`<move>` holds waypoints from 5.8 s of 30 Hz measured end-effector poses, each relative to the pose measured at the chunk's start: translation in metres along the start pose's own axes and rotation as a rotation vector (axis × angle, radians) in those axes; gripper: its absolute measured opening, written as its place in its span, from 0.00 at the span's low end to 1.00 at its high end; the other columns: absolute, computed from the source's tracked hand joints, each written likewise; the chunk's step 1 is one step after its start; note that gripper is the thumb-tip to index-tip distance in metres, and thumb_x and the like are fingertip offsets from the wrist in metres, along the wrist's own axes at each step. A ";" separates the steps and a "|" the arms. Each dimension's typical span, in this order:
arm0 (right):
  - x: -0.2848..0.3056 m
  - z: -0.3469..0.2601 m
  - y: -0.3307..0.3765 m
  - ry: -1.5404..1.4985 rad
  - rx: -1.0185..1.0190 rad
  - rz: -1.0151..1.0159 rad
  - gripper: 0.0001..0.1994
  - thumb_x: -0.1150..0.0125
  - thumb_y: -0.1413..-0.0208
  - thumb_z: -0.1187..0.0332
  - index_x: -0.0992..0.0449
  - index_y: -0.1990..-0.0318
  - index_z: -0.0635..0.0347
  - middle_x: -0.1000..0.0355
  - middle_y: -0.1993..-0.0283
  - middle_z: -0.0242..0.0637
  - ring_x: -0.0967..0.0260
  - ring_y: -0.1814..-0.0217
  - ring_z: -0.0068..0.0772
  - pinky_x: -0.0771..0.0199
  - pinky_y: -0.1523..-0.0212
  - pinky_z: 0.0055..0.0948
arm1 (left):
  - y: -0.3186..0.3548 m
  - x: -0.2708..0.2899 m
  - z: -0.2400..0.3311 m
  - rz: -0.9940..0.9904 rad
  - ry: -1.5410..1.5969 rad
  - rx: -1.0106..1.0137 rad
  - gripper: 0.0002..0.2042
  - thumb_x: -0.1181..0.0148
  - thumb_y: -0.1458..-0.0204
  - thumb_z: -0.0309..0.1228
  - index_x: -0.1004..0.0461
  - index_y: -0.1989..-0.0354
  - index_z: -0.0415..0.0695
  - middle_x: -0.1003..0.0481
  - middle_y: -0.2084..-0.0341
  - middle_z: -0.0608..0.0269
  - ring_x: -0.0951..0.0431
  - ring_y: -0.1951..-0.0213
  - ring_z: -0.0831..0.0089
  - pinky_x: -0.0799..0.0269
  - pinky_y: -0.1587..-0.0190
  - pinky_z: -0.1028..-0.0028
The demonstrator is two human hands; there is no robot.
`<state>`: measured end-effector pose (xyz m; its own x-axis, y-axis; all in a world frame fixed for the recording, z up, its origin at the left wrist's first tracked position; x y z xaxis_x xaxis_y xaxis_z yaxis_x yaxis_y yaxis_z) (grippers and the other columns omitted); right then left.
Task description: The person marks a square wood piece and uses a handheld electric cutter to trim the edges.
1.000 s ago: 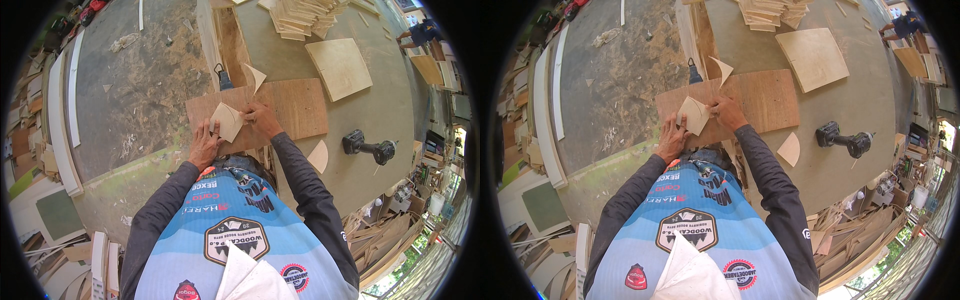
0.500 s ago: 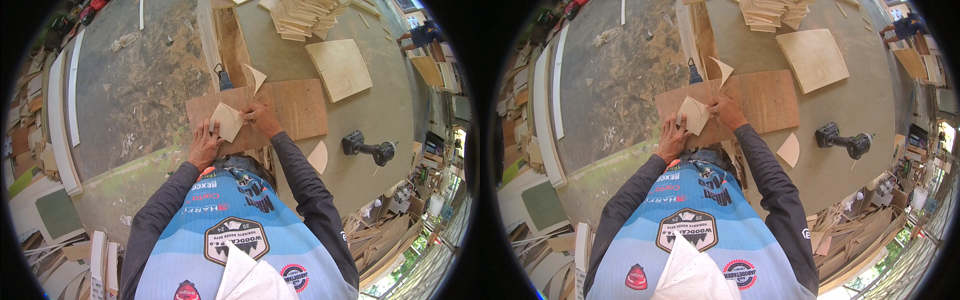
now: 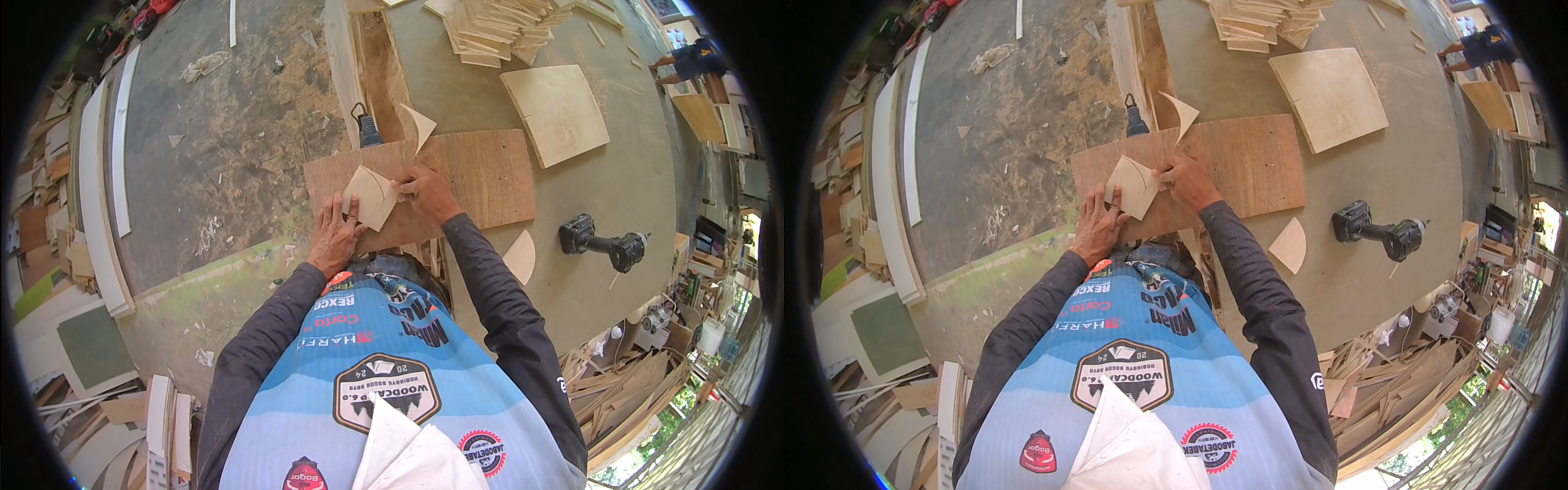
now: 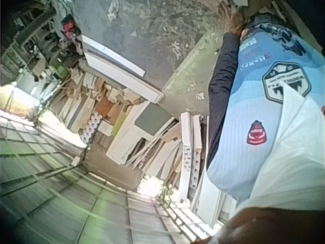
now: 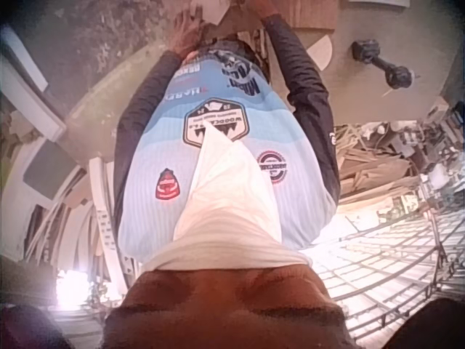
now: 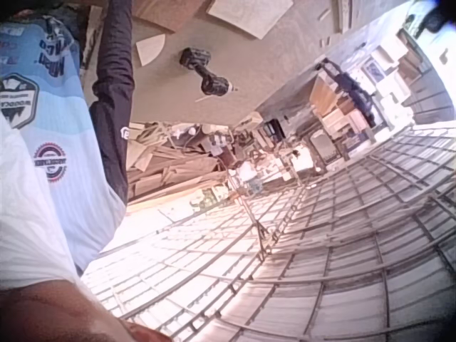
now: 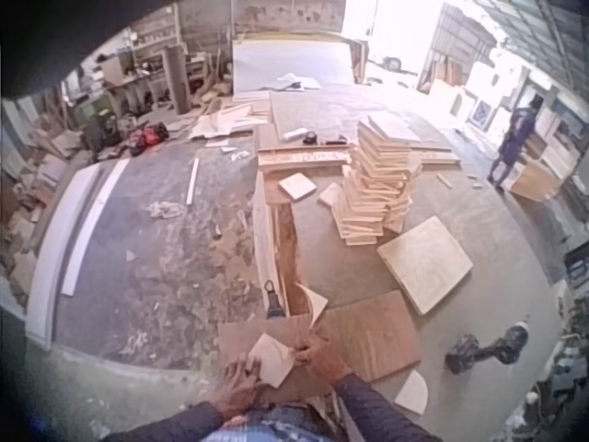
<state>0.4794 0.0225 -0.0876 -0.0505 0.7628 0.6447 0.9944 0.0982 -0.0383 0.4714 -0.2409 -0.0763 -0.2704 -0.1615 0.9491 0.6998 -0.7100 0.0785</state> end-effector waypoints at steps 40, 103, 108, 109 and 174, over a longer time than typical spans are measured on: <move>-0.007 0.012 -0.003 0.068 -0.020 -0.004 0.10 0.38 0.35 0.63 0.11 0.64 0.49 0.22 0.60 0.34 0.25 0.53 0.43 0.38 0.47 0.40 | -0.003 0.005 0.003 0.006 -0.002 0.014 0.35 0.45 0.35 0.41 0.48 0.25 0.38 0.43 0.34 0.35 0.40 0.34 0.39 0.40 0.34 0.51; 0.009 -0.006 -0.020 0.119 -0.052 -0.086 0.10 0.38 0.35 0.65 0.11 0.61 0.54 0.23 0.64 0.39 0.26 0.58 0.43 0.27 0.57 0.38 | -0.005 -0.001 0.003 0.038 -0.008 0.044 0.35 0.45 0.36 0.43 0.47 0.25 0.38 0.43 0.35 0.36 0.40 0.35 0.40 0.40 0.36 0.50; 0.006 0.002 -0.020 0.052 -0.025 -0.059 0.13 0.39 0.35 0.63 0.13 0.68 0.58 0.26 0.67 0.42 0.27 0.60 0.46 0.29 0.59 0.42 | -0.005 -0.002 0.003 0.033 -0.013 0.044 0.35 0.45 0.35 0.43 0.48 0.25 0.39 0.43 0.35 0.36 0.40 0.35 0.40 0.40 0.35 0.50; 0.005 0.004 -0.020 0.031 -0.019 -0.045 0.16 0.39 0.35 0.61 0.14 0.71 0.59 0.27 0.68 0.44 0.28 0.61 0.48 0.30 0.59 0.44 | -0.006 -0.001 0.004 0.035 -0.013 0.044 0.35 0.45 0.35 0.43 0.48 0.25 0.39 0.43 0.35 0.36 0.40 0.35 0.40 0.40 0.35 0.50; 0.016 -0.001 -0.037 0.033 0.031 -0.125 0.07 0.36 0.39 0.71 0.11 0.61 0.53 0.24 0.68 0.39 0.26 0.68 0.40 0.27 0.63 0.38 | -0.006 0.000 0.015 0.034 -0.048 0.136 0.33 0.49 0.34 0.46 0.43 0.27 0.36 0.42 0.36 0.39 0.40 0.36 0.44 0.42 0.35 0.51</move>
<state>0.4423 0.0303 -0.0753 -0.1702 0.7220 0.6706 0.9772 0.2111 0.0207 0.4767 -0.2266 -0.0719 -0.2154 -0.1482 0.9652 0.7921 -0.6046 0.0839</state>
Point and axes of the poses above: each hand's wrist, its own y-axis away from the middle knuckle, its own x-axis out of the back of the hand, z = x × y, the point moved 1 cm from there along -y, towards the middle knuckle
